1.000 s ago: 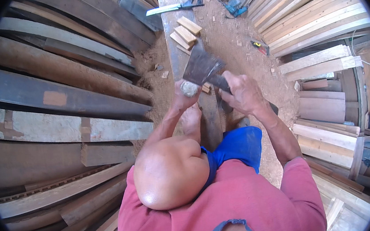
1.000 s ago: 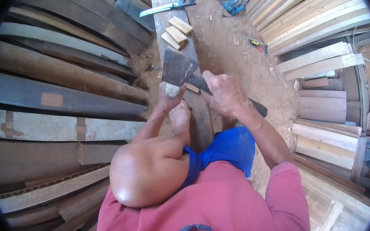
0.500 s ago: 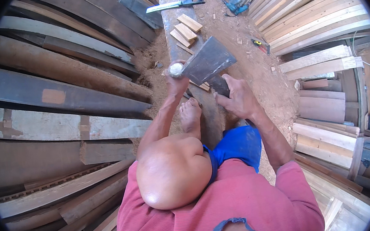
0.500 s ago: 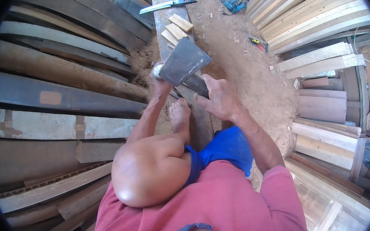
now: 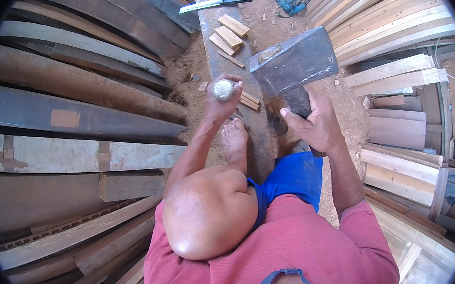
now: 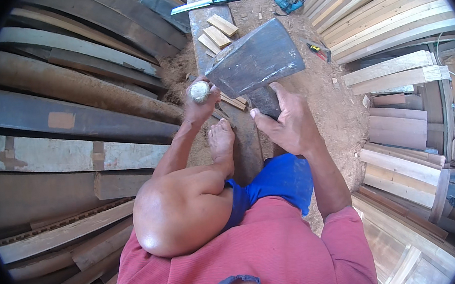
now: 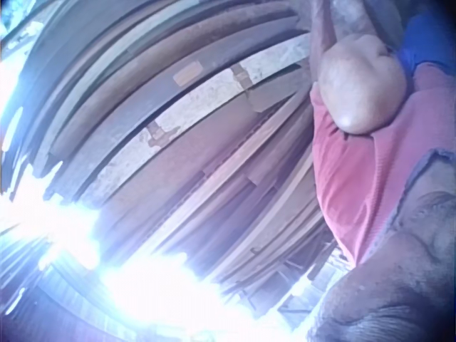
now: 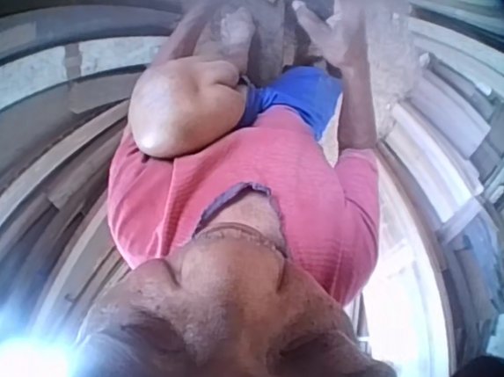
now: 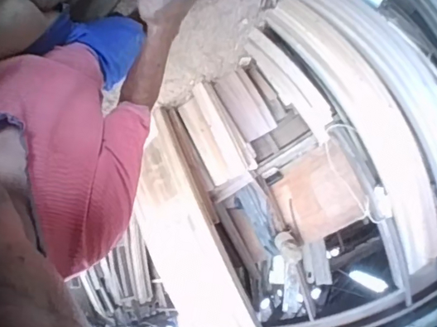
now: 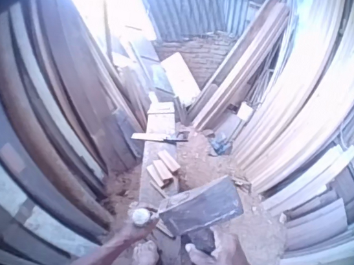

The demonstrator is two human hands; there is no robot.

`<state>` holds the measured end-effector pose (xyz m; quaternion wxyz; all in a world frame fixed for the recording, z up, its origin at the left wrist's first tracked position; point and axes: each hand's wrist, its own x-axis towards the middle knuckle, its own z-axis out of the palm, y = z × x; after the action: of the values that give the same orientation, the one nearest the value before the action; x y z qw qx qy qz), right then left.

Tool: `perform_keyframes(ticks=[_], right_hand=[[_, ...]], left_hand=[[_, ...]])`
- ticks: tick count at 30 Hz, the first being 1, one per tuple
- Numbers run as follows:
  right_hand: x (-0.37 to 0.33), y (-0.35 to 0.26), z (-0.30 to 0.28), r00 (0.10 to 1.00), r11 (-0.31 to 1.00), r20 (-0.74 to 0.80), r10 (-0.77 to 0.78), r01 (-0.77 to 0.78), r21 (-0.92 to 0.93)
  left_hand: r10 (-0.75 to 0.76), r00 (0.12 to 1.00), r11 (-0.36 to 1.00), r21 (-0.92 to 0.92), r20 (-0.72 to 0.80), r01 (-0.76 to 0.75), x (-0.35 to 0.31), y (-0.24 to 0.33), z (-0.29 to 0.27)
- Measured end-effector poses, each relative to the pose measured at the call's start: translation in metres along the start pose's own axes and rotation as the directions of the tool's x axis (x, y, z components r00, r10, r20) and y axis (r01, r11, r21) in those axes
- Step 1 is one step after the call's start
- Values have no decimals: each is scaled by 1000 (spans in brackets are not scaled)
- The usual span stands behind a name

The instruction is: The person chisels a small piece of wood. They hold the chisel against the wood and strike the end of the chisel with a heavy metal hammer, removing shavings.

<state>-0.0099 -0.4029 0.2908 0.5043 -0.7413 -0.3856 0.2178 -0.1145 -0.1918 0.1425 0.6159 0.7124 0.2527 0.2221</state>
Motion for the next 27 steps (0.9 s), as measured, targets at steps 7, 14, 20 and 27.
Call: perform_keyframes(ticks=[7, 14, 20, 27], right_hand=[[2, -15, -5, 1000, 1000, -14, -4, 4, 10], [5, -13, -12, 1000, 999, -29, 9, -8, 39], [8, -2, -5, 995, 986, -45, -93, 86, -145], [12, 28, 9, 932, 753, 352, 87, 170, -636]], left_hand=[[-33, 999, 999, -26, 12, 34, -4, -7, -1], [-96, 993, 995, 31, 68, 94, -6, -2, 7], [-34, 994, 983, 182, 103, 15, -17, 8, 13], [238, 958, 904, 325, 163, -279, -32, -14, 14]])
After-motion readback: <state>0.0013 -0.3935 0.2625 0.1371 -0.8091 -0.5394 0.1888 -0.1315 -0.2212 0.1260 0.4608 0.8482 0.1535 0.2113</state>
